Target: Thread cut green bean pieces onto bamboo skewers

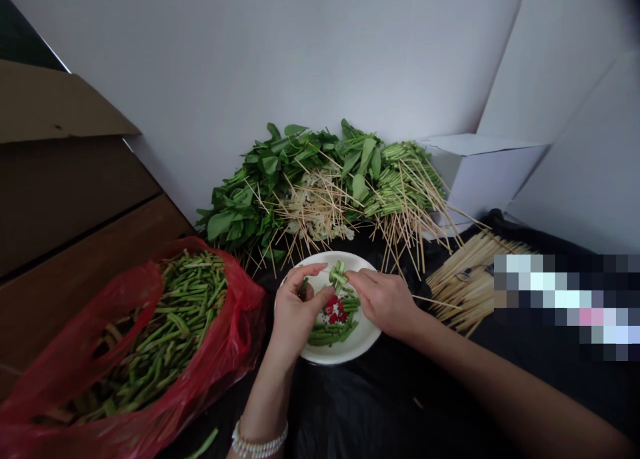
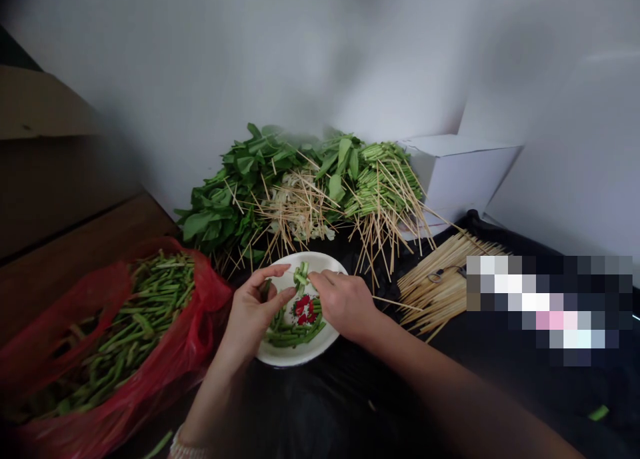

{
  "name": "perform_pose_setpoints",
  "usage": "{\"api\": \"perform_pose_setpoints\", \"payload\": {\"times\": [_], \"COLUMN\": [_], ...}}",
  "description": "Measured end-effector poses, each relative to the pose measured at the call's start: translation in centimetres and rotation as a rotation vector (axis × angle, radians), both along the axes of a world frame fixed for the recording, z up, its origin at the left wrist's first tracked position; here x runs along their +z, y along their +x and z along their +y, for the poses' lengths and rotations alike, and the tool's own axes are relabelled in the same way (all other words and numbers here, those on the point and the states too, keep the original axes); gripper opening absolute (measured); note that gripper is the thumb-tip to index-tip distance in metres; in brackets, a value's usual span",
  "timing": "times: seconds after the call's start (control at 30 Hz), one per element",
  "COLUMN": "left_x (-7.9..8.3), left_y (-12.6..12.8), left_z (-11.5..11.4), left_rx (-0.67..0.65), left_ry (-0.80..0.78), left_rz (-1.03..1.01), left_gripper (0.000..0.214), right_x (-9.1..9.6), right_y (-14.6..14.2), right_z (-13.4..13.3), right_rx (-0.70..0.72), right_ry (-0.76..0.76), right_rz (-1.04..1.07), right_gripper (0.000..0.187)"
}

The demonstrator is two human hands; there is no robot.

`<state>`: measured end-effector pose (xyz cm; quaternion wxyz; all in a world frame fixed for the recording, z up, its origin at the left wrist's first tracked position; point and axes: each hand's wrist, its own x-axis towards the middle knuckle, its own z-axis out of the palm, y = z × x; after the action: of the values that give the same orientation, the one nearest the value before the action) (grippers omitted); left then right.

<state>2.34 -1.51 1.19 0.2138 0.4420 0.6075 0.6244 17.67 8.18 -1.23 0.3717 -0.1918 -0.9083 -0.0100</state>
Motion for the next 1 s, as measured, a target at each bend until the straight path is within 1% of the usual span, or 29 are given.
{"api": "perform_pose_setpoints", "payload": {"times": [0.1,0.17,0.23,0.3,0.4,0.5,0.63,0.7,0.77,0.83,0.93,1.0], "left_x": [0.1,0.1,0.2,0.3,0.5,0.6,0.5,0.4,0.3,0.3,0.5,0.7], "left_y": [0.5,0.8,1.0,1.2,1.3,1.1,0.9,0.8,0.6,0.3,-0.1,-0.3], "left_z": [0.0,0.0,-0.1,-0.1,-0.1,-0.1,-0.1,-0.1,-0.1,-0.1,-0.1,-0.1], "left_rx": [0.058,0.106,0.132,0.133,0.127,0.108,-0.001,-0.031,-0.005,0.054,0.112,0.114], "left_ry": [0.031,0.051,0.06,0.067,0.088,0.088,0.04,0.024,0.013,0.004,0.017,0.032], "left_rz": [0.246,0.353,0.407,0.401,0.283,0.132,-0.044,-0.132,-0.221,-0.302,-0.382,-0.412], "left_gripper": [0.026,0.025,0.025,0.023,0.015,0.011,0.014,0.017,0.021,0.028,0.038,0.039], "right_x": [0.1,0.1,0.1,0.1,0.1,0.2,0.5,0.5,0.4,0.2,0.0,0.0], "right_y": [0.0,0.0,0.0,0.0,0.0,0.0,0.0,0.1,0.0,0.0,0.0,0.0], "right_z": [-0.1,-0.2,-0.3,-0.3,-0.4,-0.4,-0.3,-0.2,-0.1,0.0,-0.1,-0.2], "right_rx": [-0.009,-0.007,0.002,0.006,0.005,-0.005,-0.046,-0.065,-0.069,-0.062,-0.047,-0.033], "right_ry": [0.005,0.011,0.028,0.052,0.062,0.035,-0.035,-0.082,-0.108,-0.104,-0.065,-0.031], "right_rz": [-0.015,-0.038,-0.067,-0.081,-0.086,-0.098,-0.175,-0.197,-0.187,-0.156,-0.1,-0.063], "right_gripper": [0.03,0.029,0.029,0.028,0.027,0.027,0.026,0.025,0.025,0.027,0.029,0.03]}}
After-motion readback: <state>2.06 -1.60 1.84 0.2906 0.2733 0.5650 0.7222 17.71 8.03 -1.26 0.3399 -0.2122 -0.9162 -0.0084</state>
